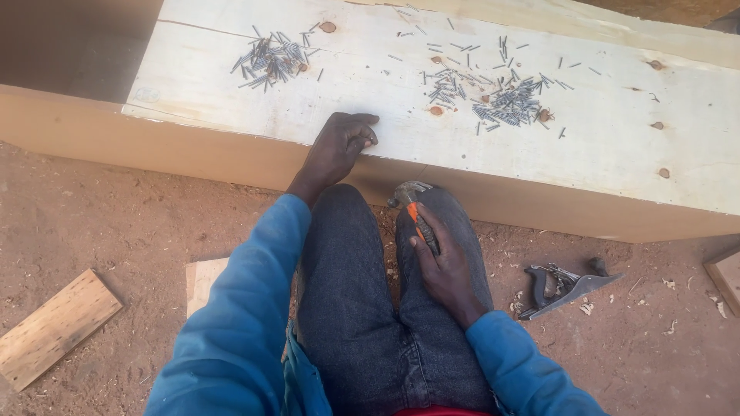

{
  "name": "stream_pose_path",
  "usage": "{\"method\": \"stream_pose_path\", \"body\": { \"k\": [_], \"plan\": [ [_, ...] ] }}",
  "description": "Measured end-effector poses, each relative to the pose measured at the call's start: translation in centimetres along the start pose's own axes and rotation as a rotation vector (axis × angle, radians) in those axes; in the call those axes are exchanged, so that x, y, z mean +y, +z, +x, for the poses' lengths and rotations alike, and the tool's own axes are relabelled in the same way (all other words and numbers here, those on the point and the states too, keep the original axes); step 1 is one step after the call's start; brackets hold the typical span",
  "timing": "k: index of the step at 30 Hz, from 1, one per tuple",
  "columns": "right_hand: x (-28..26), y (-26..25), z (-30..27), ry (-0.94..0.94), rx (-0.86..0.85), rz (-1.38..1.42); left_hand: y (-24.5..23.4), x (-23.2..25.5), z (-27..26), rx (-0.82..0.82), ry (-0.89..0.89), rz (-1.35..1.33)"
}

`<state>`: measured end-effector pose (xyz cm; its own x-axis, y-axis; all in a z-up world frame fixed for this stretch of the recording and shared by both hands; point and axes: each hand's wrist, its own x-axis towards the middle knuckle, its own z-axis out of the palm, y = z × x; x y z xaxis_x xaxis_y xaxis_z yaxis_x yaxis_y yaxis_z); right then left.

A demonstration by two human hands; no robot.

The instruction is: Hammering a series of nails into a wooden board to secure it to a frame.

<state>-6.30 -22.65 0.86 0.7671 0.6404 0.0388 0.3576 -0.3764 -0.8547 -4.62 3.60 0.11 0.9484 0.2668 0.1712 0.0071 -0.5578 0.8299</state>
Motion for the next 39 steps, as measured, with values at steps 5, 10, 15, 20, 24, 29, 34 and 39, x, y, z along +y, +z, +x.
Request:
{"method": "stream_pose_path", "body": {
  "k": [5, 10, 15, 20, 24, 29, 34, 39],
  "plan": [
    [-2.7, -1.0, 0.5, -0.069, 0.041, -0.031, -0.3, -1.1, 0.4, -0.019, -0.001, 0.003],
    [-4.5, -1.4, 2.3, -0.206, 0.111, -0.073, -0.2, -1.8, 0.5, -0.058, -0.005, 0.007],
    [-7.2, -2.0, 4.7, -0.573, 0.203, -0.032, -0.4, -1.3, 0.4, -0.048, 0.03, 0.023],
    [-8.5, -1.8, 5.5, -0.643, 0.22, -0.034, -0.4, -1.5, 0.5, -0.042, 0.041, 0.037],
    [-7.4, -0.7, 5.6, -0.534, 0.16, -0.018, -0.4, -1.8, 0.6, -0.037, 0.06, 0.032],
    [-5.5, 0.2, 6.3, -0.34, 0.027, -0.127, -0.6, -1.3, 0.5, -0.04, 0.074, 0.029],
    [-7.6, 0.0, 6.2, -0.349, 0.101, -0.101, -0.3, -2.2, 0.5, -0.044, 0.067, 0.044],
    [-10.7, -1.0, 6.5, 0.059, -0.176, -0.367, -0.6, -0.5, 0.7, -0.046, 0.128, 0.016]
  ]
}}
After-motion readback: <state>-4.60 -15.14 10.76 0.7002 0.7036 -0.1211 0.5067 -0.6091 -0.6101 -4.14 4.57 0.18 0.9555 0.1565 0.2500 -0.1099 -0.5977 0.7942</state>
